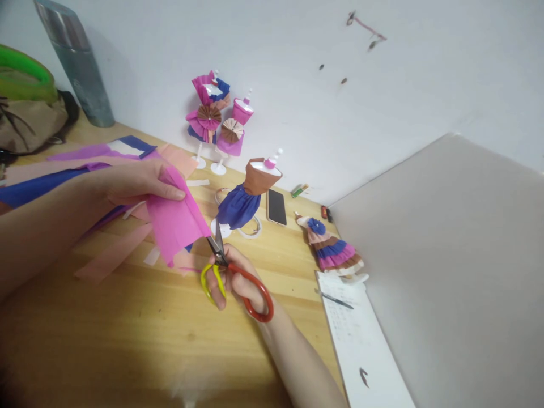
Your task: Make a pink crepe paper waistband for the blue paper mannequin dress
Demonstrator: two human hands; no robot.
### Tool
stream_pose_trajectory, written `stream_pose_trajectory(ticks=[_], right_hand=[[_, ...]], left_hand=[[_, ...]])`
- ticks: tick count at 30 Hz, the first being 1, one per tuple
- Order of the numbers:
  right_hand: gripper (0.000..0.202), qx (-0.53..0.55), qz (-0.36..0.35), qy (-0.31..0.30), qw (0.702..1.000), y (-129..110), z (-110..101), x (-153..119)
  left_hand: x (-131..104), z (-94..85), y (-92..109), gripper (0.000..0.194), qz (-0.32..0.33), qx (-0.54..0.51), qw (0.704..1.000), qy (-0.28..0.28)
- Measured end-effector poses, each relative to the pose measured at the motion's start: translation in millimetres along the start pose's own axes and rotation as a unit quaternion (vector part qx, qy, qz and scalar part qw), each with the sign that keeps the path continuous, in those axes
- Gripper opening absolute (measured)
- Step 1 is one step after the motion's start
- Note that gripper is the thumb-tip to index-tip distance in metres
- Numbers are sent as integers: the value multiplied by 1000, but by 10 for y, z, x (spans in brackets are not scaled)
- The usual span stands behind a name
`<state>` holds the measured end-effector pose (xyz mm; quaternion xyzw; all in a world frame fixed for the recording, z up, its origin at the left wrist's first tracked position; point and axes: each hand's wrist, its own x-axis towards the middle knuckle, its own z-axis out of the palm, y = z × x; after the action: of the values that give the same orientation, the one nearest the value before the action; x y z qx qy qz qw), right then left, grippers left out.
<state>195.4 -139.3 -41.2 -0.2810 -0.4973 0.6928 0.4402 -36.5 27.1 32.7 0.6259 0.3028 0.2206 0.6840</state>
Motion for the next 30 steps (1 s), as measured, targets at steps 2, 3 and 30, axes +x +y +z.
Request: stream_pose_trajectory(ticks=[2,3,30], right_hand=[[56,-6,10,10,1000,-6,12,7],[56,-11,14,12,1000,-15,20,10],[48,-9,29,-9,999,66,24,-63]], left_hand=[[-14,19,7,12,0,7,1000,2],[-22,28,9,12,-3,8,1000,8],[-33,-6,8,13,55,75,995,-45]])
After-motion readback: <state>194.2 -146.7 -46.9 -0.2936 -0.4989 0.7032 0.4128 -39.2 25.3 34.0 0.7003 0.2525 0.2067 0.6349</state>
